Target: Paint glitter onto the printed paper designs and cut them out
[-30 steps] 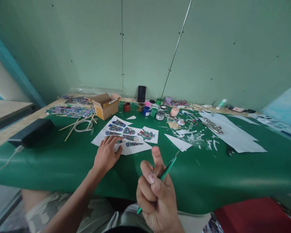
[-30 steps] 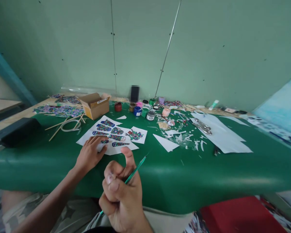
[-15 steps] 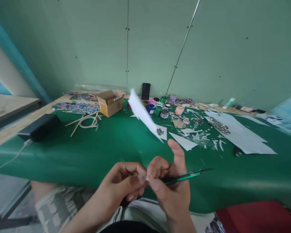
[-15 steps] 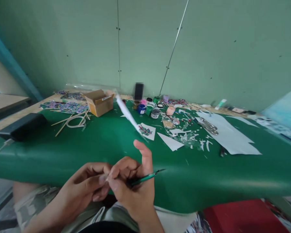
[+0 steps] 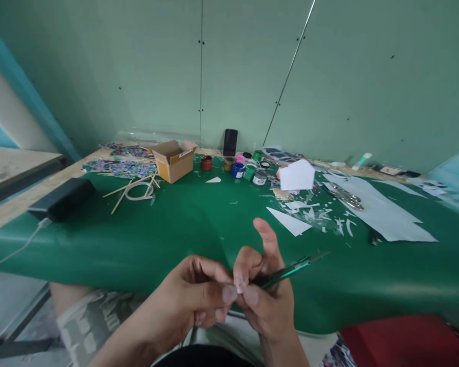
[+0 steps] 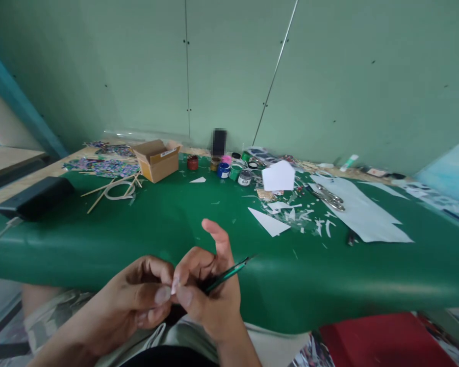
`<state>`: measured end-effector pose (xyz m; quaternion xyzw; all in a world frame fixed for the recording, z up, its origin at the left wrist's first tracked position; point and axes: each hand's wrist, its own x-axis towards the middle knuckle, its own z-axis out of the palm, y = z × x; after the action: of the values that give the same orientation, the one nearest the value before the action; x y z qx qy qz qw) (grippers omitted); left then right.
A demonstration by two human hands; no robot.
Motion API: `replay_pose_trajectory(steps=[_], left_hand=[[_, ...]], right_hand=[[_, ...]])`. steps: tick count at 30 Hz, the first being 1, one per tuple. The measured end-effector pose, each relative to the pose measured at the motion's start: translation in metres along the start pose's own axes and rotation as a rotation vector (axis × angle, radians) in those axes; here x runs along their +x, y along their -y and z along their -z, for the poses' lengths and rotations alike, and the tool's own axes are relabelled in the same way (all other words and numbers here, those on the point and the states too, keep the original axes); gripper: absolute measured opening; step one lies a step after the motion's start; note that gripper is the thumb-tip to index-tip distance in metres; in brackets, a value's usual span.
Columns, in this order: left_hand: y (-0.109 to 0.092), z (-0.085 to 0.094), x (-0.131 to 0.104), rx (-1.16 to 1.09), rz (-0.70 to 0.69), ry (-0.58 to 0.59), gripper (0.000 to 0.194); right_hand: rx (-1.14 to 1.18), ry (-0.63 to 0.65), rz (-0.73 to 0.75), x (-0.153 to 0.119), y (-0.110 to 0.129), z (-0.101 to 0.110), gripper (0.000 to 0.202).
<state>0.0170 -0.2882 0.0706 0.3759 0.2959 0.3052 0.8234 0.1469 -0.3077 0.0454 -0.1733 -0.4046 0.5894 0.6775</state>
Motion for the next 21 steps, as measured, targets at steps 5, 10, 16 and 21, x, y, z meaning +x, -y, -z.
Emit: replay_pose_trajectory(steps=[5,10,16,21], left_hand=[[-0.003,0.0,-0.001,0.014,0.045,0.031,0.023],[-0.005,-0.003,-0.002,0.061,0.089,0.051,0.021],[-0.006,-0.004,-0.002,0.076,0.114,0.023,0.026],[-0.004,0.002,0.006,0.139,0.054,-0.031,0.033]], right_hand=[[-0.007,0.05,-0.023,0.0,-0.004,0.005,0.067],[-0.015,0.128,0.104,0.002,-0.015,0.009,0.063],[-0.128,0.168,0.174,0.001,-0.015,0.009,0.058],[-0.176,0.155,0.174,0.006,-0.017,0.017,0.055]])
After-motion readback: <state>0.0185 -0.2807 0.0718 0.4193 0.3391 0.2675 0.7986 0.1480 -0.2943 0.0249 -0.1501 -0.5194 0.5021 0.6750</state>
